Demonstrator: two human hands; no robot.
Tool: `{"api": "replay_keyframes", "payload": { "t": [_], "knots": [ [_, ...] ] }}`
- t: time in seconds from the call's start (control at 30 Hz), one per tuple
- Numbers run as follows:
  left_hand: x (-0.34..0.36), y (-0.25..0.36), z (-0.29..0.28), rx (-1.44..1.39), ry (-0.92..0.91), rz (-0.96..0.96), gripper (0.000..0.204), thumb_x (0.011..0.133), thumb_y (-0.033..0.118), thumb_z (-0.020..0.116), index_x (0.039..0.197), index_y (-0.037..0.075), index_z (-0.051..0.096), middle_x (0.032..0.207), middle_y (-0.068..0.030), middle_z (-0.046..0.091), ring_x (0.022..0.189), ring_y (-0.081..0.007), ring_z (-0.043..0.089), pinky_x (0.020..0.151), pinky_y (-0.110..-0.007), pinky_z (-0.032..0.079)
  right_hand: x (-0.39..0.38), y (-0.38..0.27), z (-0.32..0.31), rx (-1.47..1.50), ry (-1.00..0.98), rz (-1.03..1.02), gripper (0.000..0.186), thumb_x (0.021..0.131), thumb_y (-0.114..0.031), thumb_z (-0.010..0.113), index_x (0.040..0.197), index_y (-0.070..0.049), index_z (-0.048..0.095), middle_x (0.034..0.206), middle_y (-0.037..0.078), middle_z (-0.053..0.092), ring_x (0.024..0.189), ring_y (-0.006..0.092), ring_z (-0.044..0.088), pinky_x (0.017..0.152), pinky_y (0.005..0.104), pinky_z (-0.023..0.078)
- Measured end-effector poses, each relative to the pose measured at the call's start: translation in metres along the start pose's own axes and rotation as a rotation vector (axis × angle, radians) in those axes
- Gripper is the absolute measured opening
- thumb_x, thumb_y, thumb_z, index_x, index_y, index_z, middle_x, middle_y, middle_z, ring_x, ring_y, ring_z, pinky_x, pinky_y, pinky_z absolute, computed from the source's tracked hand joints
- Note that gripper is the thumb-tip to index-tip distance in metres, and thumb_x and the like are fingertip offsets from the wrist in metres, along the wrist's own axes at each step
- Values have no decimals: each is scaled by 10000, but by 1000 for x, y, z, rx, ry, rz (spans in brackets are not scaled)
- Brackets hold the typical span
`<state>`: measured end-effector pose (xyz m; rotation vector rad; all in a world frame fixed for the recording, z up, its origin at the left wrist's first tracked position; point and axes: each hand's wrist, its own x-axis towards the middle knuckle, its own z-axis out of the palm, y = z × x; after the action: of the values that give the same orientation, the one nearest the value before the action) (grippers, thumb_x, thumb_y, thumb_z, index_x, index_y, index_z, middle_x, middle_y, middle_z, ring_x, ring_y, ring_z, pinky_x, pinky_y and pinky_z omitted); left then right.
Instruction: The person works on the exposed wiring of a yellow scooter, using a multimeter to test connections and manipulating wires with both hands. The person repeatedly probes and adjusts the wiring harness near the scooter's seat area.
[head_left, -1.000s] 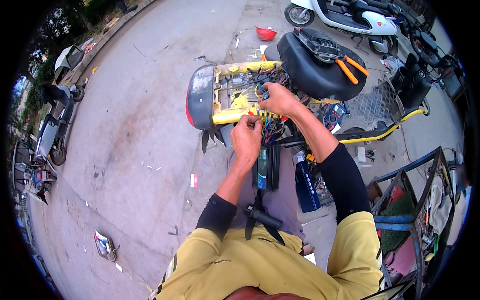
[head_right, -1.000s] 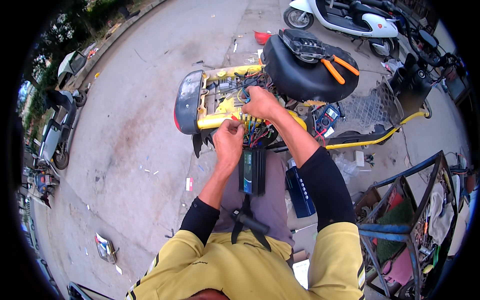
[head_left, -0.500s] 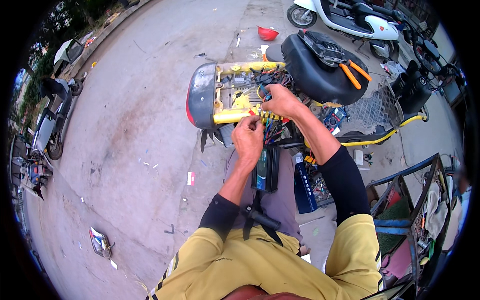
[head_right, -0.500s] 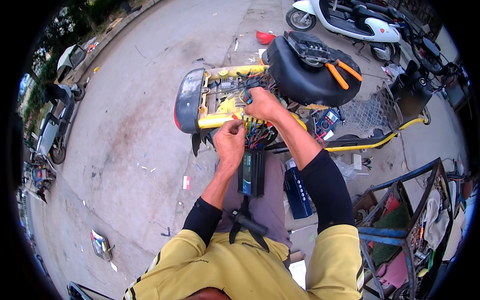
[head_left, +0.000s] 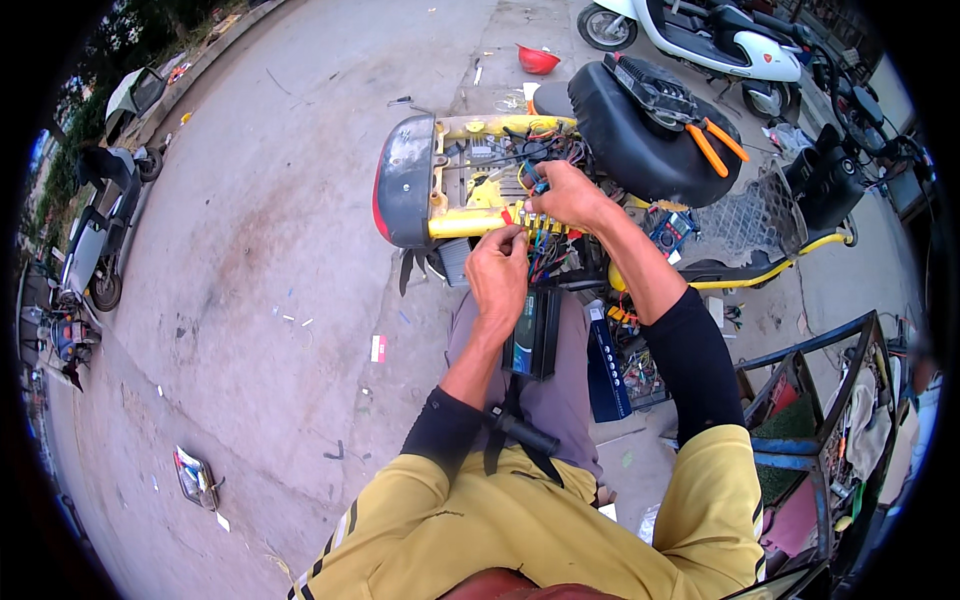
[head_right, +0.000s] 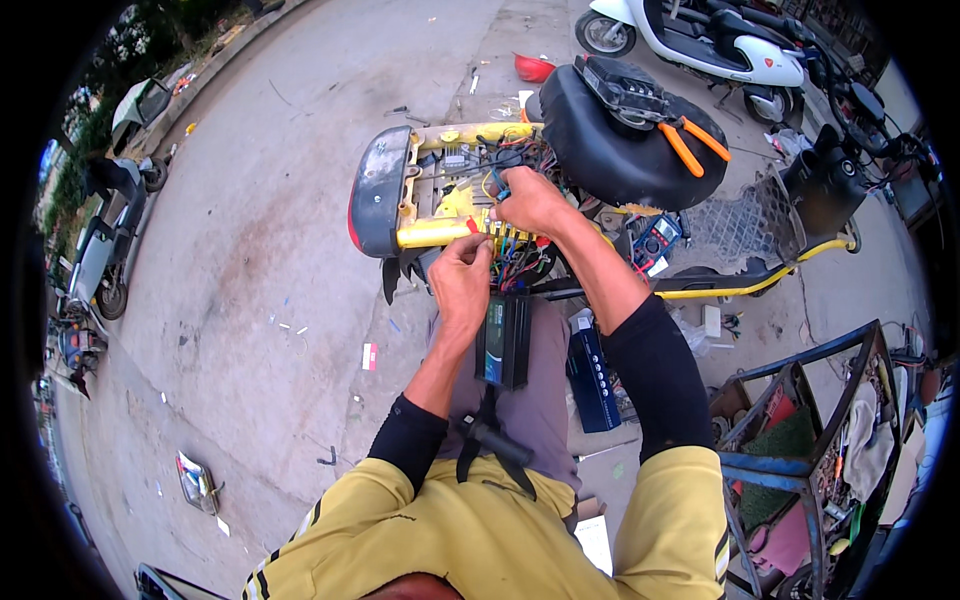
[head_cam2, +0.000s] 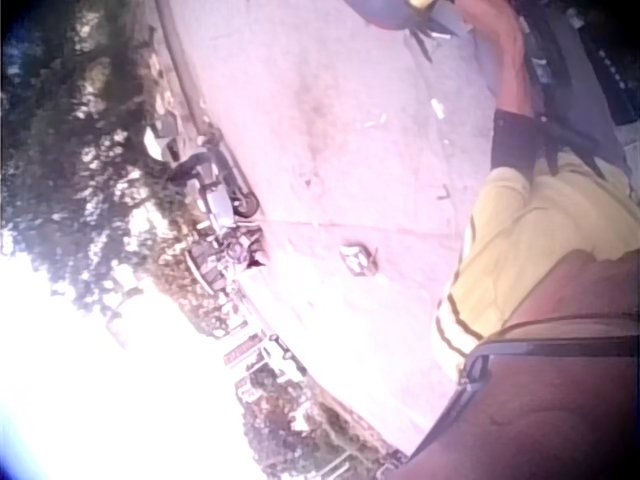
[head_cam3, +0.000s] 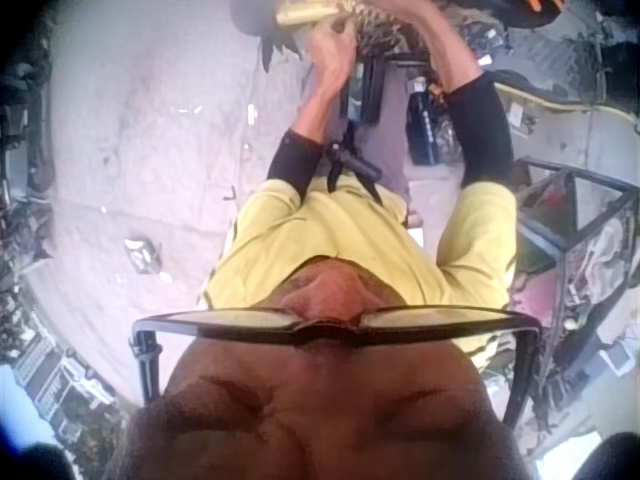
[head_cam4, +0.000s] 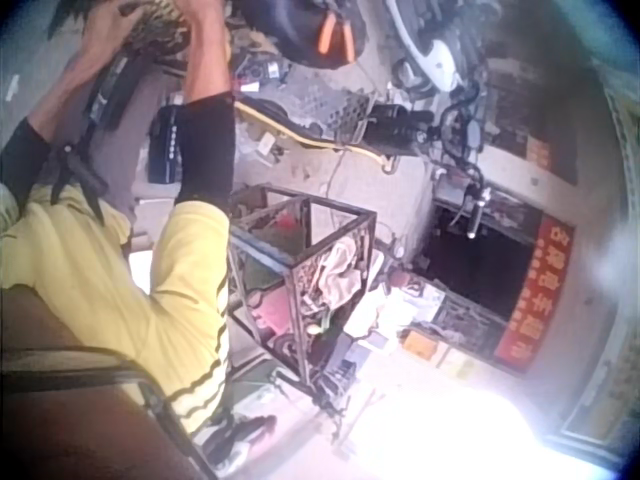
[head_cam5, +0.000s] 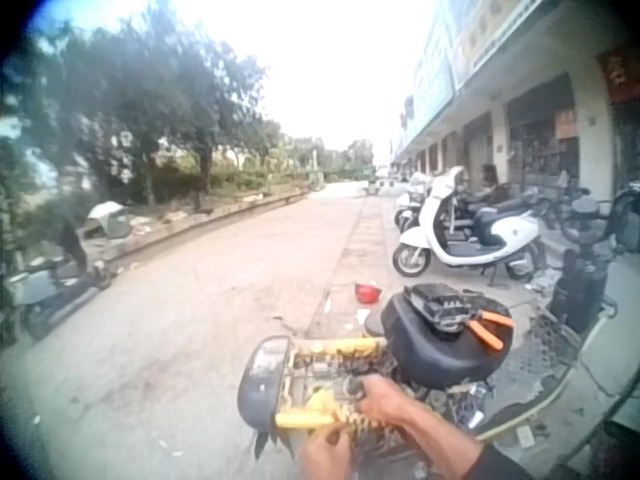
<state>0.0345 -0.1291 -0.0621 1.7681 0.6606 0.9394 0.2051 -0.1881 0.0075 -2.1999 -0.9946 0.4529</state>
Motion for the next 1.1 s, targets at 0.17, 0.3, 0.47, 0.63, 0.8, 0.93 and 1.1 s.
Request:
{"api": "replay_keyframes", "payload": {
  "t": [0.17,0.3,0.47,0.63,0.8,0.93,1.1],
  "knots": [
    [0,-11,5,9,-5,29,183,963,91,763,1080,-44,805,794,-115,784,686,-129,712,671,-314,558,1,3,1,29,2,-15,410,831,-43,826,1211,75,725,1016,151,766,944,189,701,872,374,568],
    [0,-15,7,-102,-13,-50,145,943,67,761,1049,-27,793,879,-153,769,700,-228,725,695,-373,561,0,0,-1,57,-20,-7,407,844,-48,816,1222,75,729,996,139,760,933,182,688,867,374,563],
    [-1,-17,10,-98,33,76,139,970,64,746,1052,-46,770,828,-91,741,662,-112,659,641,-309,533,0,-2,-1,41,-29,14,385,851,-65,820,1202,75,750,992,130,765,925,167,676,869,365,557],
    [-2,-16,12,-90,78,156,93,953,27,741,1014,-44,744,825,-86,706,645,-135,658,638,-311,532,-4,-6,-3,15,-34,-25,374,845,-45,833,1195,68,767,1014,115,777,934,143,669,870,353,556],
    [-2,-18,15,-114,92,181,86,945,12,736,1018,-32,739,823,-87,690,648,-137,659,630,-309,531,6,13,1,130,-59,-17,386,820,-76,873,1187,18,796,1025,207,802,979,229,755,911,393,571],
    [-1,-18,15,-75,106,202,77,933,12,741,1000,-17,717,831,-98,675,644,-179,667,625,-343,537,4,6,1,108,-55,-25,391,822,-67,875,1197,15,798,1018,203,804,968,215,751,906,387,571],
    [-1,-17,16,65,121,304,110,911,17,757,984,18,675,862,-118,651,646,-277,676,611,-424,541,-7,-13,-9,77,-69,-21,318,839,-29,854,1141,57,796,966,99,779,918,154,670,870,369,557]
  ]
}}
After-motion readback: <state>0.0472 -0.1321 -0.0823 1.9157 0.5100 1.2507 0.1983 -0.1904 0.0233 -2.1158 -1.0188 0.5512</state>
